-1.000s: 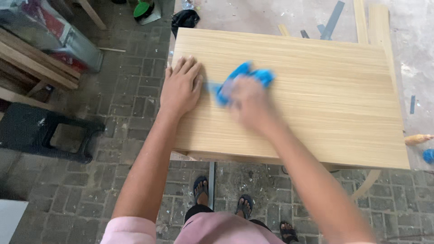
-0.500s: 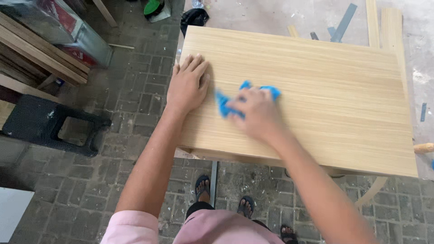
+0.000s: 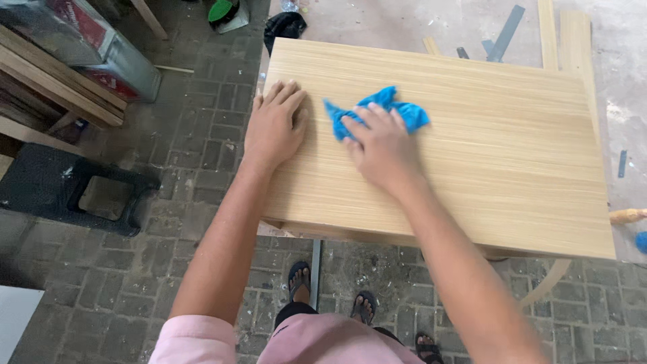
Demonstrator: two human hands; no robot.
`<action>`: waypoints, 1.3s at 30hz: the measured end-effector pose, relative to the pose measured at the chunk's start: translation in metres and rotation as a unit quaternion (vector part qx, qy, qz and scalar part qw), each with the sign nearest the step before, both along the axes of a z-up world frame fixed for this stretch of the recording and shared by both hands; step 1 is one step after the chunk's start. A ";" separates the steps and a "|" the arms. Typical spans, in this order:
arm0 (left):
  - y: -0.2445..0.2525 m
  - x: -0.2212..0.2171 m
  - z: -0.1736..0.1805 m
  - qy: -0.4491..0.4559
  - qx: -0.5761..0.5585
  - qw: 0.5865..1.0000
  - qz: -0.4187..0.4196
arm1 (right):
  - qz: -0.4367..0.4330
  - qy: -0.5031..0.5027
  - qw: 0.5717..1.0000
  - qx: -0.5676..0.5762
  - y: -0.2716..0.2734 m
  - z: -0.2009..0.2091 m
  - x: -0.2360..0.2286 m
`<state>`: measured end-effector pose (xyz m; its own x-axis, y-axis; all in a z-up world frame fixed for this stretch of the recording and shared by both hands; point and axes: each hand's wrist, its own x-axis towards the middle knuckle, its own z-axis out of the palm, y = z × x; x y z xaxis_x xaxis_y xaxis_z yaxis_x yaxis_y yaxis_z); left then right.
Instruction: The person wipes the surface of a light-colored wooden box with a blue cloth. They reposition the box on the workbench and continue wiping different sections of the top surface and edges.
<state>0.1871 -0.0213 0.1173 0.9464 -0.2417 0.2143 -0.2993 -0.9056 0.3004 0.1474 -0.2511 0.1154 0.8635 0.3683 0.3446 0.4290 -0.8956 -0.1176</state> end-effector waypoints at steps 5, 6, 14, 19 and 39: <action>0.003 -0.003 0.004 -0.005 0.006 1.000 -0.011 | 0.005 0.030 0.999 0.024 -0.019 -0.004 0.005; 0.003 -0.003 0.003 -0.002 0.001 1.000 -0.011 | -0.015 0.026 0.999 0.022 -0.025 -0.001 0.005; 0.003 -0.002 -0.003 0.007 -0.003 1.000 -0.009 | -0.085 -0.011 0.996 0.013 -0.117 -0.017 0.018; 0.003 -0.004 0.000 0.008 -0.014 1.000 -0.003 | -0.170 -0.063 0.983 -0.003 -0.201 -0.041 0.034; 0.004 -0.007 0.000 -0.034 0.003 0.999 -0.006 | 0.127 0.022 0.989 0.072 -0.009 0.000 -0.043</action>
